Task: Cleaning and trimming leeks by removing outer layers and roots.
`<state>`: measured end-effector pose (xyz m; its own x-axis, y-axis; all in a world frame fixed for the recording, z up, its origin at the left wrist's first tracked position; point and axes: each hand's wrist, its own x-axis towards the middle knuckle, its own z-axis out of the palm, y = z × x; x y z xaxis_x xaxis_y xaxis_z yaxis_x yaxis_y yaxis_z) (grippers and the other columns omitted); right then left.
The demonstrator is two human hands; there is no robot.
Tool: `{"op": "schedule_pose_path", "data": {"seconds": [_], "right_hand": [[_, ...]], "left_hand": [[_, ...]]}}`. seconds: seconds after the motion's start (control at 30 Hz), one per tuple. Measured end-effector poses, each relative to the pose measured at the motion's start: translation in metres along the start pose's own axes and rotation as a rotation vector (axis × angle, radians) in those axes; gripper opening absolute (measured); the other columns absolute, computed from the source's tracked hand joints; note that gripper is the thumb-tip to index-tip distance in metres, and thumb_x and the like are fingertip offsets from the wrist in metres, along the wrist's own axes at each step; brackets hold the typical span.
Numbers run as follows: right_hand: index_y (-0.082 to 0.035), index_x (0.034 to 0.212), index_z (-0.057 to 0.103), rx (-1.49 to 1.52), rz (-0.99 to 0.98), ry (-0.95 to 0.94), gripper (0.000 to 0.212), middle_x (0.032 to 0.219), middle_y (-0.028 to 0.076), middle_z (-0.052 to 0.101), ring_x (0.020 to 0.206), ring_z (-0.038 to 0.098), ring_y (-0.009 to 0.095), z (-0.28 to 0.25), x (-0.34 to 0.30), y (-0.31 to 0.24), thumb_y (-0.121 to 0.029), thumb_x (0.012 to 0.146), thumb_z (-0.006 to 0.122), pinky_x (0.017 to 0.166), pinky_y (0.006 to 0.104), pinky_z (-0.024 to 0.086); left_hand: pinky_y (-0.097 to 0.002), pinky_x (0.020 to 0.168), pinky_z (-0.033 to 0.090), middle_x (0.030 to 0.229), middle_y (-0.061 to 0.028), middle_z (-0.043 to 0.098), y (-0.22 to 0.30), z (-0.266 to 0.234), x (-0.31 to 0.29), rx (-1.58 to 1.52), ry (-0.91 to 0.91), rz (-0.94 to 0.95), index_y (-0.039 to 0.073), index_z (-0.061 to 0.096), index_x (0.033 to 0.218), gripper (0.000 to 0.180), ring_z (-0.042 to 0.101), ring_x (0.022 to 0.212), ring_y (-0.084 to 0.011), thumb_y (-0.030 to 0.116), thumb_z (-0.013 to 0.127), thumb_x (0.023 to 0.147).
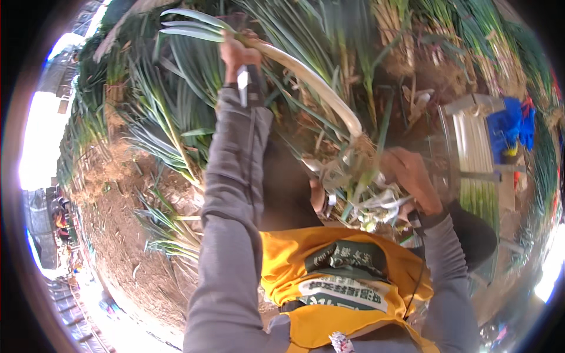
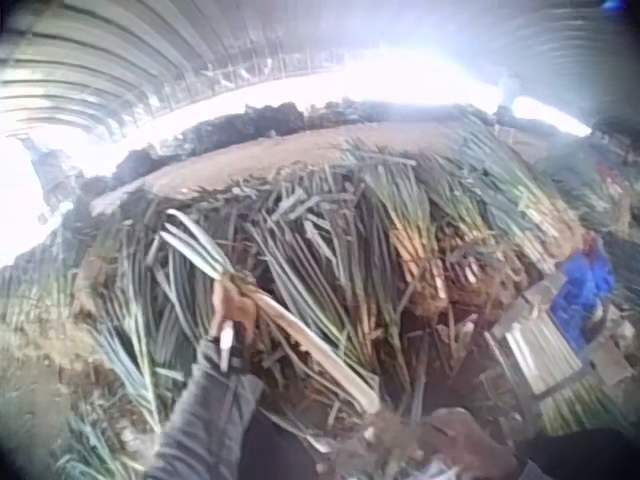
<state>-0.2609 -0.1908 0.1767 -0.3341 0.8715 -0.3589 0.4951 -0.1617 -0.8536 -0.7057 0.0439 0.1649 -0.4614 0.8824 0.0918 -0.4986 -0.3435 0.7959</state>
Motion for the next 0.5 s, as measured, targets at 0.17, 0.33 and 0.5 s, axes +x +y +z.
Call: {"op": "schedule_pose_path", "data": {"seconds": [0.17,0.33,0.5], "right_hand": [[-0.001,0.115,0.067,-0.551,-0.478,0.282,0.022,0.109,0.015,0.068,0.093,0.069,0.026,-0.027,0.022,0.035,-0.01,0.095,0.067,0.079,0.0348,0.054],[0.001,0.123,0.064,-0.074,-0.696,0.462,0.031,0.114,0.016,0.068,0.104,0.068,0.023,-0.022,0.075,-0.1,-0.013,0.096,0.068,0.085,0.0329,0.054],[0.003,0.123,0.064,0.112,-0.82,0.44,0.035,0.111,0.015,0.07,0.1,0.07,0.022,-0.021,0.118,-0.135,-0.011,0.092,0.073,0.085,0.0315,0.057]], "left_hand": [[-0.0467,0.062,0.054,0.1,-0.0188,0.061,-0.001,0.111,-0.067,-0.203,-0.17,-0.1,0.003,0.047,0.122,0.034,0.063,0.089,-0.0316,0.032,0.051,0.106],[-0.0418,0.078,0.055,0.108,-0.0167,0.065,0.026,0.161,-0.119,-0.154,-0.369,-0.077,0.001,0.051,0.123,0.035,0.064,0.096,-0.0258,0.03,0.056,0.104],[-0.0429,0.097,0.052,0.12,-0.017,0.063,0.003,0.178,-0.146,-0.035,-0.566,-0.196,-0.001,0.049,0.133,0.047,0.063,0.112,-0.03,0.037,0.053,0.105]]}}
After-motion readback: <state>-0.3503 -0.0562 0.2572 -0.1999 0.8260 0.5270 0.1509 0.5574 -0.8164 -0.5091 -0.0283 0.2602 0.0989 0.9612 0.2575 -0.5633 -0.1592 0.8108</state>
